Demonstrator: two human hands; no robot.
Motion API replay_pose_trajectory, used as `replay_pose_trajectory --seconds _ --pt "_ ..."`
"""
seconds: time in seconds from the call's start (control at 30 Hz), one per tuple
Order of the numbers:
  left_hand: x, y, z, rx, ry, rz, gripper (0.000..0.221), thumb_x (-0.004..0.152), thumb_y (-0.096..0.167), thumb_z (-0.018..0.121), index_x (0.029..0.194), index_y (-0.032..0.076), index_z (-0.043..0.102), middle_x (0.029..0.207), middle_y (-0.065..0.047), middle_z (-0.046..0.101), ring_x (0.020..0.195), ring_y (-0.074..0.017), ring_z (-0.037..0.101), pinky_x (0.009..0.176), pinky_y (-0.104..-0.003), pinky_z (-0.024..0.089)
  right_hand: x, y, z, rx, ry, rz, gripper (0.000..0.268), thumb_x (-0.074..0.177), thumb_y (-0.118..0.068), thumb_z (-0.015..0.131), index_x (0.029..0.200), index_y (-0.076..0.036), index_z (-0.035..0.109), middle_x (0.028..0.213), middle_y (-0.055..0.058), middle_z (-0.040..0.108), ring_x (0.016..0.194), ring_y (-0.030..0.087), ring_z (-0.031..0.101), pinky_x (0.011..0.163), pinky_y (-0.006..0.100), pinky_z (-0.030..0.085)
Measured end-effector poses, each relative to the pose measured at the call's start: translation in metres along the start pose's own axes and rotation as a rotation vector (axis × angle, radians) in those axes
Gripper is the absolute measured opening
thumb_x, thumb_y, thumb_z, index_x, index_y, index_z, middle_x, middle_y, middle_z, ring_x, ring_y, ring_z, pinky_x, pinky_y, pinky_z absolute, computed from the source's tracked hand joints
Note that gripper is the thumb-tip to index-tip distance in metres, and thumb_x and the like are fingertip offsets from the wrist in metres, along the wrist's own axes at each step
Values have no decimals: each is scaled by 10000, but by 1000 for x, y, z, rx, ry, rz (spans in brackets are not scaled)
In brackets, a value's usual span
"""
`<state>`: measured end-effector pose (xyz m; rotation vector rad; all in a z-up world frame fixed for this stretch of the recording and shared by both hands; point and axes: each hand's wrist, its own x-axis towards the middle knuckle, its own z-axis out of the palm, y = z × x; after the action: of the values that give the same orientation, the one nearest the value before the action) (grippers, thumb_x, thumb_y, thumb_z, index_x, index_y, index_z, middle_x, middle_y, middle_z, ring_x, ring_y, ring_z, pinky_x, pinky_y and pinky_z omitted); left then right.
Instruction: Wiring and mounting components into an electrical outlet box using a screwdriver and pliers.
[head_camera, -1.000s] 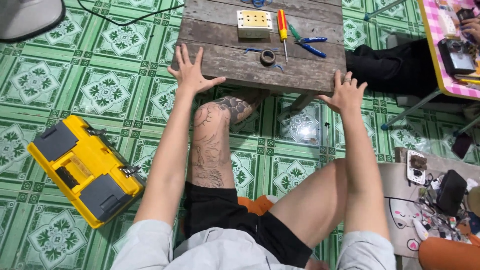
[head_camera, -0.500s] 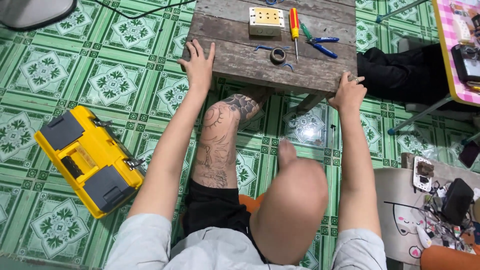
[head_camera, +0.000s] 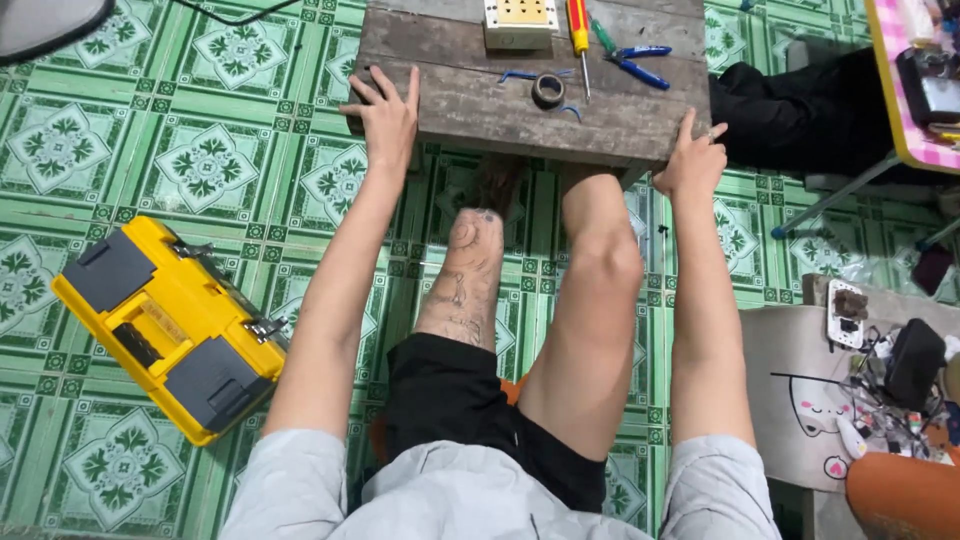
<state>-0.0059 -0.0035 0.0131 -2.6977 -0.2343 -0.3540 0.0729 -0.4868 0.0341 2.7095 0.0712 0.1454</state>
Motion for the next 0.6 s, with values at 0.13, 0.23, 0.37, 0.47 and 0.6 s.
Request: replay_pose_trajectory --seconds 0.13,0.23,0.37,0.47,0.6 --pt "-15 4 10 2 8 -3 668 1001 212 531 1632 243 313 1443 -390 441 1199 -683 429 748 -798 549 -18 -2 -5 35 -15 13 1194 683 -269 856 1671 -79 213 1452 488 352 895 423 658 758 410 573" --pt "-23 -3 2 -14 14 17 640 1016 201 511 1627 224 320 1430 -408 436 1192 -689 428 720 -796 554 -31 -2 -9 70 76 -20 1223 619 -273 883 1655 -57 271 1411 499 383 845 442 657 728 425 575" --pt "-43 -2 -9 20 12 20 708 988 215 572 1638 265 295 1443 -372 462 1214 -657 436 767 -762 570 -51 2 -14 118 78 -4 1203 615 -201 845 1660 -63 265 1424 483 394 900 448 637 733 440 564" --pt "-53 -5 -16 33 24 35 720 981 217 585 1640 252 298 1438 -376 462 1207 -658 440 755 -754 578 -63 5 -15 124 76 1 1177 632 -204 838 1657 -66 275 1434 473 396 906 452 634 733 453 556" --pt "-76 -4 -21 -9 39 19 682 983 189 544 1629 267 343 1448 -390 443 1224 -668 418 756 -789 542 -88 8 -17 178 105 -14 1156 628 -164 818 1648 -53 287 1444 492 350 873 458 615 776 478 537"
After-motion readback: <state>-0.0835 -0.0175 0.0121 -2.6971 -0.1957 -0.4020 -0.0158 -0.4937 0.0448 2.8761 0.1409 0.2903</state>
